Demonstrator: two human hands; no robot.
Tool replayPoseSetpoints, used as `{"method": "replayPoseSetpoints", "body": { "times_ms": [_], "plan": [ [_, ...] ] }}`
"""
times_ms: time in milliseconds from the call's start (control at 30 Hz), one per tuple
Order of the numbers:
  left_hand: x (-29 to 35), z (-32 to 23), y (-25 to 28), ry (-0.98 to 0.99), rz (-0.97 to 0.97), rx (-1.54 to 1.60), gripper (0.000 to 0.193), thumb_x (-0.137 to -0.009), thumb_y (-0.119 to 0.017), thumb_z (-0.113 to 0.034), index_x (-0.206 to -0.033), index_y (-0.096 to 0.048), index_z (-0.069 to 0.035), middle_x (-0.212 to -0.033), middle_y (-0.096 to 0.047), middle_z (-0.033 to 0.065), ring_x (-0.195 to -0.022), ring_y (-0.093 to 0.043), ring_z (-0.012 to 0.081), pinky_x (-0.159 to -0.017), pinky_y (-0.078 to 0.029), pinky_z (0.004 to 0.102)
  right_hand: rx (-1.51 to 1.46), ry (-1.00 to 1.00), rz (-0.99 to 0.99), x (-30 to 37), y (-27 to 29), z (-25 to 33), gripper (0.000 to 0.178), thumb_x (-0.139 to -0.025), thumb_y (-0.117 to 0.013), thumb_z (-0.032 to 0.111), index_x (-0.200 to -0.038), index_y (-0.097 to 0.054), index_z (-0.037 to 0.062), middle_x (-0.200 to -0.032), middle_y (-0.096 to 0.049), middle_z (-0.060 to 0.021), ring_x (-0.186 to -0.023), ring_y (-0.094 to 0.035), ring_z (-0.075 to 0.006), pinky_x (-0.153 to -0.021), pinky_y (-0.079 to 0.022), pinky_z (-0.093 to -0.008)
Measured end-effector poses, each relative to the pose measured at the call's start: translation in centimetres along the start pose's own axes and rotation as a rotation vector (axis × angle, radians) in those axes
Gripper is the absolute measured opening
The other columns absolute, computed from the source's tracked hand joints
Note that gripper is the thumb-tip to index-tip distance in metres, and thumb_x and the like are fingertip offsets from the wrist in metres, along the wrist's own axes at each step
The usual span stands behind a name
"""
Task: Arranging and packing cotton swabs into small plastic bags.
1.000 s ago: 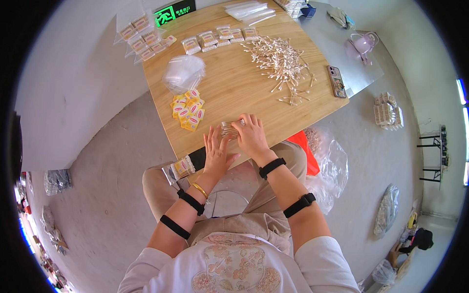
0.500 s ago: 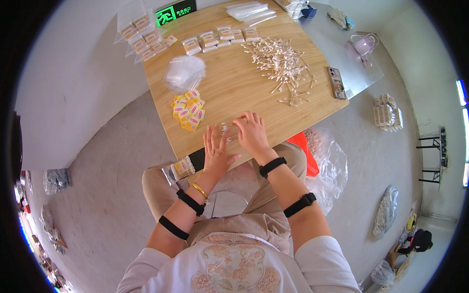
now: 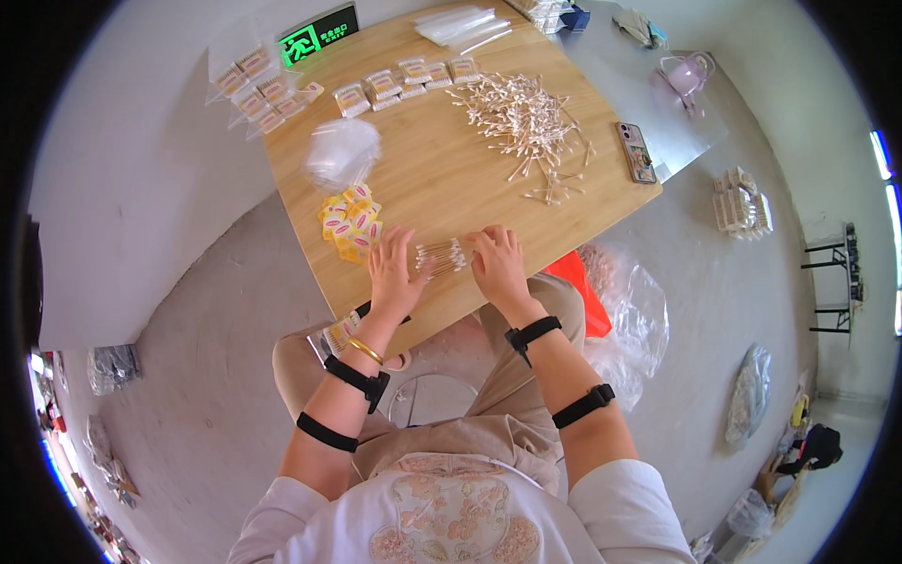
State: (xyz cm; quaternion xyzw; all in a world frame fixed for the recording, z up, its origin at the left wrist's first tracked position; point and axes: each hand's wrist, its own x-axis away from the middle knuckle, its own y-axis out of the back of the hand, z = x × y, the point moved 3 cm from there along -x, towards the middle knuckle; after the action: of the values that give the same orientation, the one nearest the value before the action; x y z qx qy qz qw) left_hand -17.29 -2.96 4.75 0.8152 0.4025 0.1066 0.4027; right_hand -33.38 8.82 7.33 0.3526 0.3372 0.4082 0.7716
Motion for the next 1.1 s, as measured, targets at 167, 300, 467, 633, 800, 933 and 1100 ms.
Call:
{"method": "replayPoseSetpoints", "body": {
  "times_ms": [167,300,467,633,800,933,1100],
  "plan": [
    [-1.3,-0.9,0.3,-0.089,0.047,-0.088,0.055,-0.087,-0.068,-0.036,-0.132,-0.053,-0.007,-0.141,-0.043,0.0149,-0.136,-0.036,0.0368,-0.118,-0.02,0.0546,-0.091,-0.035,0.024,0.2,-0.5,-0.4,0.035,-0.082,-0.059,0.006,-0.117,-0.062,0.0092,-0.12,-0.057,-0.0128,-0.114,-0.052,-0.0337,-0.095,-0.043,-0.0454],
    [-0.1,-2.8,0.0,-0.237,0.034,-0.287,0.051,-0.088,-0.067,-0.036,-0.128,-0.056,-0.006,-0.143,-0.042,0.0143,-0.141,-0.03,0.0368,-0.119,-0.015,0.0584,-0.061,0.005,0.045,0.9,-0.8,0.5,0.038,-0.083,-0.06,0.006,-0.121,-0.059,0.007,-0.124,-0.057,-0.0121,-0.117,-0.051,-0.0335,-0.095,-0.043,-0.0456],
    [-0.1,-1.2,0.1,-0.118,-0.082,-0.235,0.043,-0.086,-0.068,-0.031,-0.123,-0.059,-0.01,-0.143,-0.042,0.0125,-0.142,-0.029,0.036,-0.119,-0.014,0.0592,-0.088,0.003,0.042,1.1,-0.4,1.2,0.041,-0.082,-0.059,0.005,-0.124,-0.056,0.006,-0.124,-0.057,-0.0112,-0.116,-0.052,-0.0337,-0.095,-0.043,-0.0448],
    [-2.0,0.1,0.9,-0.086,-0.063,-0.216,0.03,-0.082,-0.072,-0.02,-0.11,-0.064,-0.014,-0.131,-0.05,0.0084,-0.133,-0.039,0.0319,-0.117,-0.019,0.056,-0.077,-0.002,0.04,1.0,-0.3,1.1,0.041,-0.082,-0.06,0.004,-0.123,-0.057,0.0061,-0.124,-0.057,-0.0101,-0.116,-0.052,-0.0325,-0.095,-0.043,-0.0447],
    [-3.4,-0.6,1.5,-0.157,-0.019,-0.179,0.009,-0.079,-0.074,-0.016,-0.085,-0.068,-0.016,-0.111,-0.057,0.0038,-0.117,-0.048,0.0263,-0.111,-0.027,0.0481,-0.077,-0.023,0.047,1.2,-0.5,0.9,0.04,-0.082,-0.06,0.004,-0.122,-0.058,0.0062,-0.124,-0.057,-0.0089,-0.117,-0.052,-0.0319,-0.095,-0.043,-0.0446],
    [-3.7,-0.7,1.7,-0.157,0.007,-0.212,0.008,-0.078,-0.075,-0.017,-0.083,-0.068,-0.017,-0.11,-0.057,0.0031,-0.116,-0.049,0.0258,-0.108,-0.028,0.047,-0.076,-0.006,0.051,1.3,-0.7,0.8,0.041,-0.082,-0.061,0.005,-0.123,-0.058,0.0066,-0.125,-0.057,-0.0088,-0.118,-0.051,-0.0315,-0.096,-0.043,-0.0443],
    [-3.7,-0.7,1.4,-0.141,0.038,-0.207,0.009,-0.078,-0.076,-0.018,-0.082,-0.069,-0.016,-0.111,-0.058,0.0028,-0.116,-0.049,0.0247,-0.107,-0.028,0.0461,-0.081,-0.01,0.044,1.5,-0.5,0.8,0.042,-0.082,-0.062,0.006,-0.123,-0.057,0.0069,-0.126,-0.056,-0.009,-0.119,-0.051,-0.0315,-0.097,-0.043,-0.0441]
  ]
}}
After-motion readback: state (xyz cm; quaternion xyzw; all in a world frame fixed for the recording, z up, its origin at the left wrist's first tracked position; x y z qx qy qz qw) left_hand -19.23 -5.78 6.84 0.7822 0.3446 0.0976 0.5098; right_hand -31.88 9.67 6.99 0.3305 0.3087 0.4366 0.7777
